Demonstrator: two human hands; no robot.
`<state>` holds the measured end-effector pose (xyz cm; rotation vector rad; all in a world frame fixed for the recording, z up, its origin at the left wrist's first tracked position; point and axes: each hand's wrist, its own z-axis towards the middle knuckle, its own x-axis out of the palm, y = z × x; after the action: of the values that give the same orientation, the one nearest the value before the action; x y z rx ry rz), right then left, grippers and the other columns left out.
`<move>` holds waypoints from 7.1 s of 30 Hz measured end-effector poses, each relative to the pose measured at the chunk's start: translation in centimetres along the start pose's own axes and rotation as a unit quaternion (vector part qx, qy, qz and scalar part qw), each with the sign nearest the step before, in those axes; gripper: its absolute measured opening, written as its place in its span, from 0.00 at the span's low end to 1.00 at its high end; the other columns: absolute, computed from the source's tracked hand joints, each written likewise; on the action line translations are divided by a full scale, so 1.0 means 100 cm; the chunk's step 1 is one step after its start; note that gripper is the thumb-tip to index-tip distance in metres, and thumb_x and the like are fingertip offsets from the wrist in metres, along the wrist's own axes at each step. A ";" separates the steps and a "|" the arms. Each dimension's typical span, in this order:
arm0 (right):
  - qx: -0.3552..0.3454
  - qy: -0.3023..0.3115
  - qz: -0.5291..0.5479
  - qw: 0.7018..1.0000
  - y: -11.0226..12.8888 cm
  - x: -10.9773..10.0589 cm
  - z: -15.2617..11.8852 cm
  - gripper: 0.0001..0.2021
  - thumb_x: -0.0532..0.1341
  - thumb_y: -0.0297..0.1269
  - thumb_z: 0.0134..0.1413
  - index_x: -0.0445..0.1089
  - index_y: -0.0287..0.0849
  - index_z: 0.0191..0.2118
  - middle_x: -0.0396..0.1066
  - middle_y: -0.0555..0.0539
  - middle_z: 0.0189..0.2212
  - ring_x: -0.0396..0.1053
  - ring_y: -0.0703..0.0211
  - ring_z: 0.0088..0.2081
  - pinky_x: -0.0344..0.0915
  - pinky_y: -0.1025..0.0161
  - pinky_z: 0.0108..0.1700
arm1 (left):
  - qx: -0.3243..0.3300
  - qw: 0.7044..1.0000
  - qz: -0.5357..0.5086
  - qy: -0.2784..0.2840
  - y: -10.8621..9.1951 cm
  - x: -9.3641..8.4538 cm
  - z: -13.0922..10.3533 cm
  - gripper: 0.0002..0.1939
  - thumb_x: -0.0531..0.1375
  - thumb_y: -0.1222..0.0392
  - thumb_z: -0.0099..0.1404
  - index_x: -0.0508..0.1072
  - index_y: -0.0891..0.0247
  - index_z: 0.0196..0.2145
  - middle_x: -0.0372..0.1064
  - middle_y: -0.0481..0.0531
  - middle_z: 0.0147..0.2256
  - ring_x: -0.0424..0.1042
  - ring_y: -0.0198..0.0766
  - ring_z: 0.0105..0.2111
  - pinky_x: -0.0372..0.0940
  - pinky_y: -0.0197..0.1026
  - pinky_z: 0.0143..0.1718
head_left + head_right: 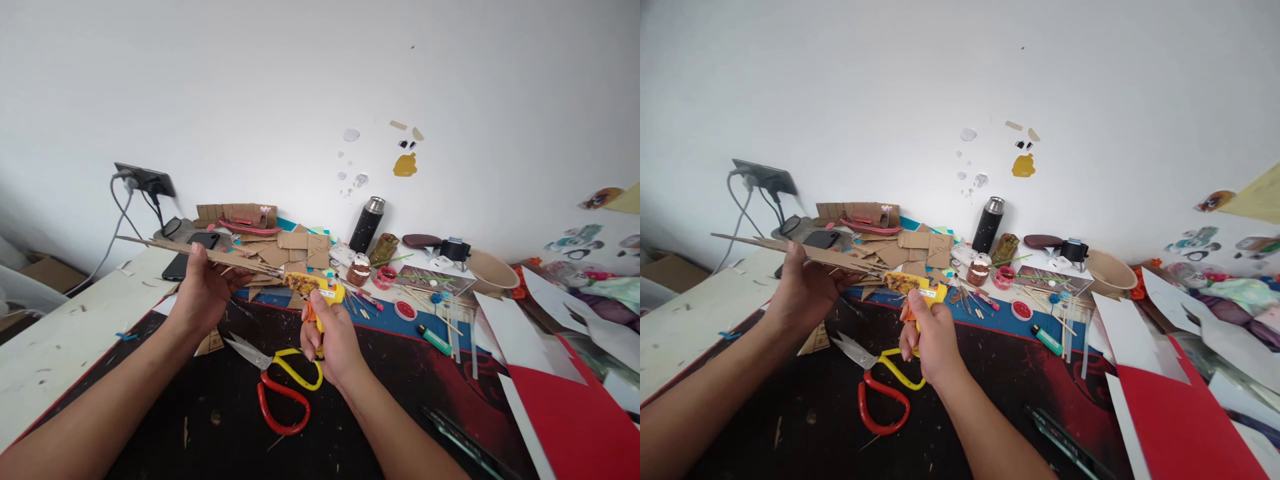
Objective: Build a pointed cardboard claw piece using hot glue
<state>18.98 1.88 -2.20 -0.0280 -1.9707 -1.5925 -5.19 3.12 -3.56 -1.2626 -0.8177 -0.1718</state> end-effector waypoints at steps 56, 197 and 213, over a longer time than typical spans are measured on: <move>-0.008 0.005 -0.005 1.000 -0.003 -0.002 0.001 0.34 0.73 0.74 0.52 0.73 0.42 0.30 0.56 0.60 0.11 0.57 0.67 0.12 0.51 0.69 0.16 | 0.031 0.997 -0.024 -0.062 -0.004 0.002 0.003 0.37 0.82 0.31 0.48 0.82 0.61 0.44 0.85 0.51 0.34 0.86 0.45 0.33 0.84 0.46 0.40; 0.006 -0.009 -0.016 1.000 -0.002 0.002 -0.002 0.36 0.73 0.77 0.48 0.69 0.44 0.27 0.54 0.60 0.10 0.56 0.67 0.11 0.50 0.69 0.16 | 0.034 0.998 -0.014 -0.058 0.001 0.007 -0.002 0.36 0.80 0.28 0.48 0.82 0.60 0.41 0.83 0.49 0.29 0.84 0.45 0.31 0.83 0.45 0.39; 0.006 -0.012 -0.020 1.000 -0.002 0.001 -0.001 0.36 0.73 0.76 0.49 0.69 0.44 0.27 0.54 0.60 0.11 0.57 0.67 0.11 0.50 0.69 0.16 | 0.034 0.997 -0.019 -0.061 0.002 0.006 -0.001 0.33 0.79 0.29 0.51 0.81 0.60 0.39 0.85 0.51 0.31 0.85 0.44 0.32 0.82 0.45 0.41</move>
<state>18.84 1.64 -2.34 -0.0020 -2.0119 -1.6125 -4.59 3.30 -3.30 -1.2017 -0.9446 -0.0974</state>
